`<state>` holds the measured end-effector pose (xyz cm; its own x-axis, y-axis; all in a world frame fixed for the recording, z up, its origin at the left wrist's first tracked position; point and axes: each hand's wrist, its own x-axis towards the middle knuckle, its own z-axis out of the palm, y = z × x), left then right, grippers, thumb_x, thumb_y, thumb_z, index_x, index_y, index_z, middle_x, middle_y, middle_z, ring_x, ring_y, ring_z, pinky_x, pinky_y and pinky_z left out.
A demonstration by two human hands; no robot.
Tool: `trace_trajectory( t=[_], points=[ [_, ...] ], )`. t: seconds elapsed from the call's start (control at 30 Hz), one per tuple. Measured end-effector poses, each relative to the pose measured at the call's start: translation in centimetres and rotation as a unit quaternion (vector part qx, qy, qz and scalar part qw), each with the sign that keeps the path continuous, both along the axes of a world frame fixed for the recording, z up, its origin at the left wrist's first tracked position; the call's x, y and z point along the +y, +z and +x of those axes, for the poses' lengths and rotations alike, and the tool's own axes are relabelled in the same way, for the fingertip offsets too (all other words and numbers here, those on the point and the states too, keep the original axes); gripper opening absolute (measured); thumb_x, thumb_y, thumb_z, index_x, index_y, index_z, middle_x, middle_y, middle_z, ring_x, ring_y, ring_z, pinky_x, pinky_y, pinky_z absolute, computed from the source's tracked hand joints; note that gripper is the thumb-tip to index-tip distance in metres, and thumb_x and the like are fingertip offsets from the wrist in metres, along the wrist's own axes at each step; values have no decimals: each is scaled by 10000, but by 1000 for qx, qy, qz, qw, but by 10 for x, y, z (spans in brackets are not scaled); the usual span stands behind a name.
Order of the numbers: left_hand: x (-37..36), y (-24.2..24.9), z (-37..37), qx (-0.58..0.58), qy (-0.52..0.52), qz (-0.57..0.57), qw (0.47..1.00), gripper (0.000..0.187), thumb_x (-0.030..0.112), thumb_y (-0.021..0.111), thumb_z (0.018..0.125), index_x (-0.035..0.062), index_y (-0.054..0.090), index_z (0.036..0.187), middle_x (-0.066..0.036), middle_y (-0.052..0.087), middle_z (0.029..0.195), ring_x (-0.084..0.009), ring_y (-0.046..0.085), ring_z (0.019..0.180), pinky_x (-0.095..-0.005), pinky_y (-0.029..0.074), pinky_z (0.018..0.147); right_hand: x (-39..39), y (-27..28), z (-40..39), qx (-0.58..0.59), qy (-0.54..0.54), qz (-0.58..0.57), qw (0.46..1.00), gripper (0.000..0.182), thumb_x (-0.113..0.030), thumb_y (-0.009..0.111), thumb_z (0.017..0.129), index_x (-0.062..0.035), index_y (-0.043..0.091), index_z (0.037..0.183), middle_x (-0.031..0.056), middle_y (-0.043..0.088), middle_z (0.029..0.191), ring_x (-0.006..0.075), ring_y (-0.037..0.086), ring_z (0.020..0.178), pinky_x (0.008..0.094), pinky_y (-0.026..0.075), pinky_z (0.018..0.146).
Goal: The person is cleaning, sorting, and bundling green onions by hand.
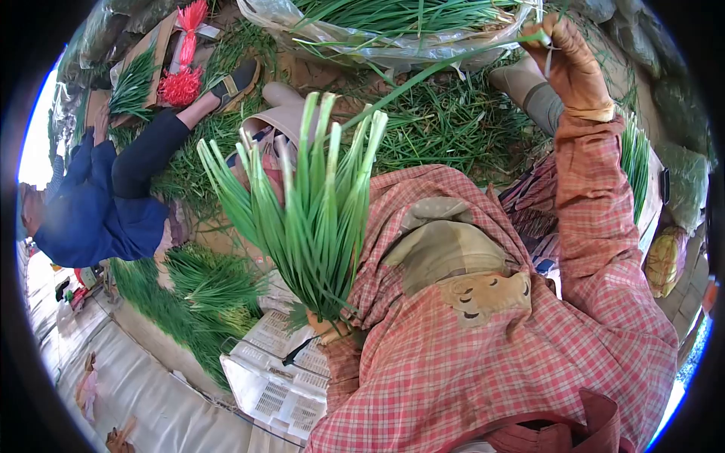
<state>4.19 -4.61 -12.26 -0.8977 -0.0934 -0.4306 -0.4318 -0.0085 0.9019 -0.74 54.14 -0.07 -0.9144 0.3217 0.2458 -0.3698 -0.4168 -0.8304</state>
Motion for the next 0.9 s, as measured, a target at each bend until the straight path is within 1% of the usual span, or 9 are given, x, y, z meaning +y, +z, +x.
trace_trajectory(
  t=[0.03,0.07,0.13,0.23,0.33,0.37,0.5,0.73,0.9],
  points=[
    [0,-1,1,1,-4,-6,1000,316,108,491,857,33,425,1157,-89,570,1070,-202,567,919,-342,475,815,28,-33,11,-156,-19,242,957,236,-216,523,866,-55,559,1035,51,593,882,181,558,877,347,438,817],
    [0,-2,1,1,-7,-11,1000,322,103,495,854,33,424,1160,-91,568,1074,-203,566,922,-342,475,816,47,-61,17,-297,-37,464,833,262,-239,547,845,-79,567,1052,57,606,879,198,564,890,377,440,810],
    [-1,-2,-1,4,-14,-16,1000,335,92,503,847,33,421,1166,-94,566,1083,-203,566,929,-343,475,818,-13,-39,16,-380,-155,811,417,279,-276,584,788,-123,600,1020,80,621,885,242,570,907,399,442,794],
    [-10,-11,-2,14,-23,-7,1000,355,75,514,837,32,416,1176,-99,562,1095,-205,564,939,-344,475,820,-95,2,-30,-171,-61,734,654,268,-262,612,729,-101,628,943,93,600,1006,273,532,982,376,410,848],
    [-8,-4,-13,35,-50,-11,998,376,58,525,827,32,412,1185,-104,558,1108,-206,563,950,-345,475,822,-169,14,-74,-93,77,774,621,261,-263,609,724,-89,635,918,103,617,938,271,553,937,381,407,838],
    [0,11,-14,13,-45,-121,992,423,26,523,821,23,381,1218,-127,528,1154,-211,549,989,-342,461,851,-185,-2,-85,-111,157,731,655,263,-261,612,716,-90,637,914,117,621,903,276,570,899,381,420,815],
    [7,20,-10,2,21,-46,999,448,-8,523,807,16,369,1228,-133,511,1179,-224,543,1002,-349,457,859,-205,-15,-96,-250,325,602,686,325,-321,646,706,-133,642,971,91,641,896,284,601,856,409,451,763],
    [7,20,-11,6,-12,-89,996,542,-30,545,785,18,313,1272,-138,511,1182,-234,542,1010,-366,447,877,-197,-35,-79,-33,159,625,764,210,-232,642,706,-164,646,905,88,627,816,299,602,769,398,469,674],
    [8,23,-8,40,-14,-126,991,559,-8,580,773,21,326,1270,-141,506,1189,-235,540,1015,-375,444,885,-205,-56,-79,73,57,688,719,159,-150,605,662,-116,614,817,87,599,724,304,590,699,394,474,617]
  ],
)
